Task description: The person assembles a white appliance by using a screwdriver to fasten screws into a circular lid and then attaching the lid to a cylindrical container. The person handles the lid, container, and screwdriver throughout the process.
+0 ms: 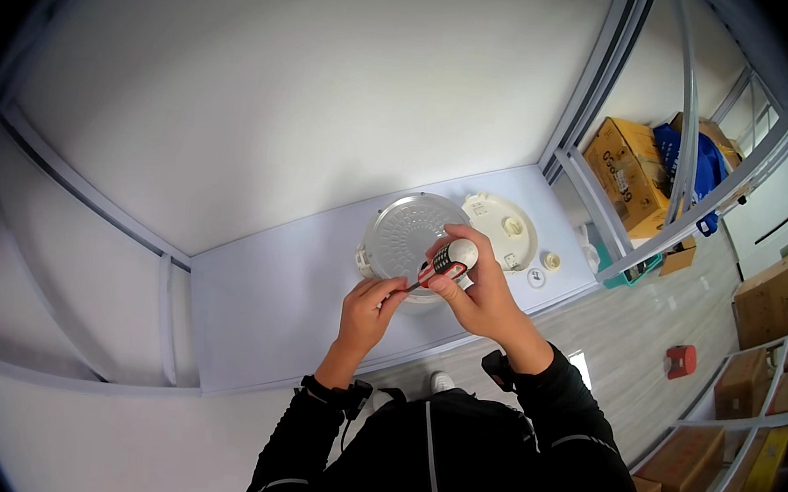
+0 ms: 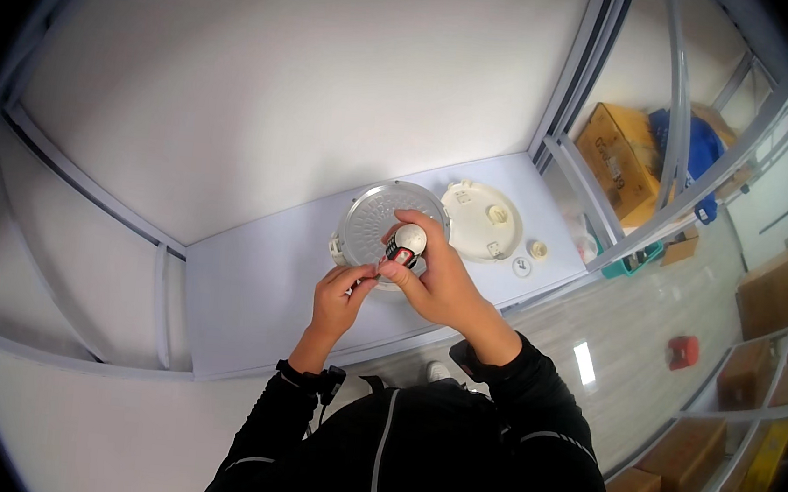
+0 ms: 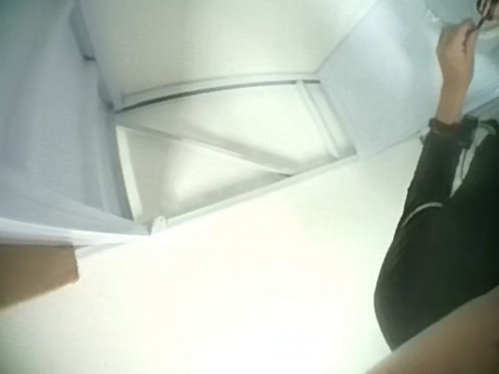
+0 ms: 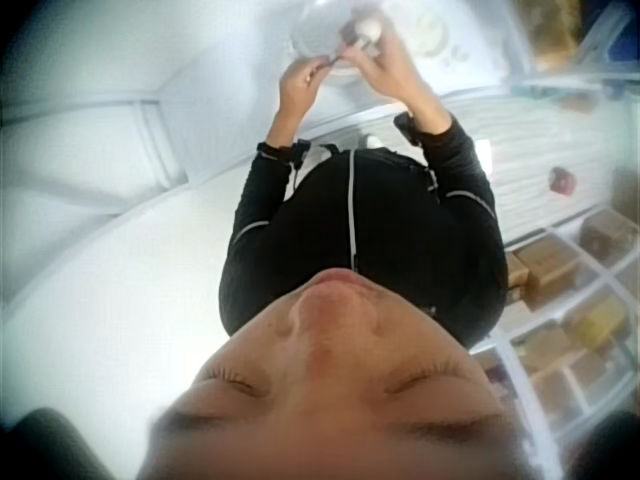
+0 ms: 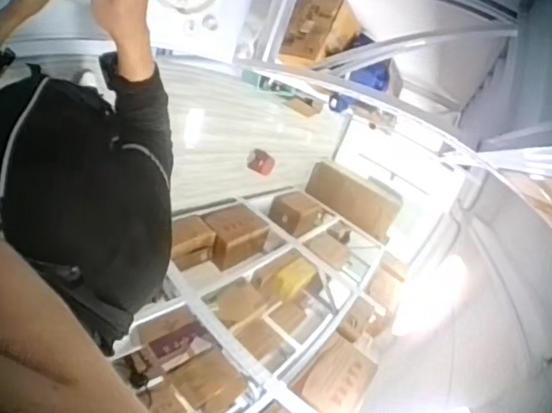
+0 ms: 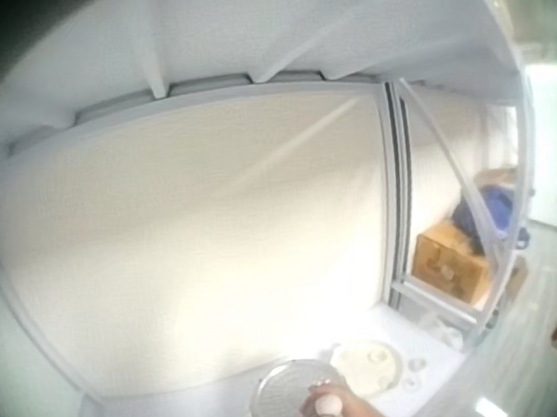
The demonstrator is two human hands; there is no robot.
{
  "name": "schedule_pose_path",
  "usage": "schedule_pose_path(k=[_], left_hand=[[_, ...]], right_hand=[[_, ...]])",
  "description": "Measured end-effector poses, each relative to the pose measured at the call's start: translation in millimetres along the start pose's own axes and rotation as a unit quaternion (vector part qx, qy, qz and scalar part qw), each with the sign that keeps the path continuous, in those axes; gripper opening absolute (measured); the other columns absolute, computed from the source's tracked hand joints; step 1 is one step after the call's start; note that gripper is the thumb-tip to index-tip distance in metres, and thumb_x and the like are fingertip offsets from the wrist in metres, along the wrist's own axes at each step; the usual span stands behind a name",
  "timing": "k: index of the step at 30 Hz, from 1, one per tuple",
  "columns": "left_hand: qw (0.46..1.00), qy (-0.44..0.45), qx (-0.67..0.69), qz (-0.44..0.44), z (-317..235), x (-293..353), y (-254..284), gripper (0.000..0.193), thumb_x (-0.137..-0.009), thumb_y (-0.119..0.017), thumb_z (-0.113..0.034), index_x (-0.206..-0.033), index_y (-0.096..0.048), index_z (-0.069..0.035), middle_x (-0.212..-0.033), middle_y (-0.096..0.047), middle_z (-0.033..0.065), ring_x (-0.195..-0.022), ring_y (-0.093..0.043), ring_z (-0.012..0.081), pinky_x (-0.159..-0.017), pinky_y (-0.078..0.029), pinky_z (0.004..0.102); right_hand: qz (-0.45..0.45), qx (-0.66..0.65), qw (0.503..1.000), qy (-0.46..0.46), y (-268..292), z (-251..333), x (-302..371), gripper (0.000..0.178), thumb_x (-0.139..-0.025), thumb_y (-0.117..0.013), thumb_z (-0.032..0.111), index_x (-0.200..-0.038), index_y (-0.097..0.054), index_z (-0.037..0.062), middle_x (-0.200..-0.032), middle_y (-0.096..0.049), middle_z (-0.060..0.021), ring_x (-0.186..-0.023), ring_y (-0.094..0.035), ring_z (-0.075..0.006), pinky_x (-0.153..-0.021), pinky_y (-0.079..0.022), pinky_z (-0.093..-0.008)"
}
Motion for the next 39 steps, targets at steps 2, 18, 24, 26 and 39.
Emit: schedule_pose_path(k=[2, 18, 24, 26, 39], left_hand=[[1.000, 0.008, 0.002, 0.006, -1, -1, 1, 0.022, -0.092, -0.085, -0.007, -0.112, -0.079, -0.005, -0.101, -0.082, 0.0091, -0.088, -0.076, 0.0295, -0.078, -0.060, 0.0391], [1.000, -0.016, -0.020, 0.002, -2, -2, 5, 0.022, -0.095, -0.083, -0.010, -0.116, -0.081, -0.006, -0.101, -0.081, 0.0107, -0.089, -0.076, 0.0286, -0.074, -0.063, 0.0381], [1.000, 0.009, 0.010, 0.006, -3, 0, 2, 0.023, -0.095, -0.083, -0.009, -0.118, -0.081, -0.006, -0.101, -0.081, 0.0101, -0.089, -0.076, 0.0271, -0.072, -0.064, 0.0362], [1.000, 0.015, 0.017, 0.006, -2, 1, 1, 0.024, -0.095, -0.082, -0.009, -0.118, -0.081, -0.006, -0.100, -0.081, 0.0098, -0.089, -0.076, 0.0269, -0.072, -0.064, 0.0360], [1.000, 0.024, -0.003, 0.013, 3, 1, 0, 0.027, -0.093, -0.084, -0.009, -0.121, -0.080, -0.008, -0.099, -0.081, 0.0081, -0.086, -0.075, 0.0260, -0.070, -0.063, 0.0364]], right_hand=[[0.000, -0.002, 1.000, -0.001, -1, 0, 0, 0.068, -0.103, -0.080, 0.016, -0.158, -0.042, 0.0037, -0.127, -0.069, -0.0145, -0.106, -0.070, -0.0206, -0.098, -0.057, -0.0371], [-0.023, 0.309, 0.936, 0.168, -17, 29, -22, 0.079, -0.087, -0.091, 0.039, -0.153, -0.059, 0.0108, -0.103, -0.066, -0.0105, -0.075, -0.067, -0.0300, -0.063, -0.056, -0.0384], [-0.032, 0.285, 0.941, 0.180, -16, 46, -36, 0.079, -0.089, -0.089, 0.034, -0.156, -0.057, 0.0086, -0.108, -0.069, -0.0104, -0.079, -0.068, -0.0282, -0.069, -0.057, -0.0365], [-0.033, 0.242, 0.955, 0.171, -16, 48, -38, 0.077, -0.089, -0.089, 0.030, -0.156, -0.057, 0.0085, -0.111, -0.070, -0.0104, -0.081, -0.069, -0.0274, -0.072, -0.057, -0.0359], [-0.039, 0.272, 0.949, 0.155, -21, 62, -42, 0.064, -0.090, -0.089, 0.027, -0.149, -0.068, 0.0128, -0.108, -0.064, -0.0100, -0.086, -0.066, -0.0257, -0.070, -0.055, -0.0353]])
Point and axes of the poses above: each hand's wrist, its own x-axis away from the middle knuckle, its own y-axis out of the back of the hand, z = x × y, the point moved 5 cm from there along -x, towards the middle knuckle
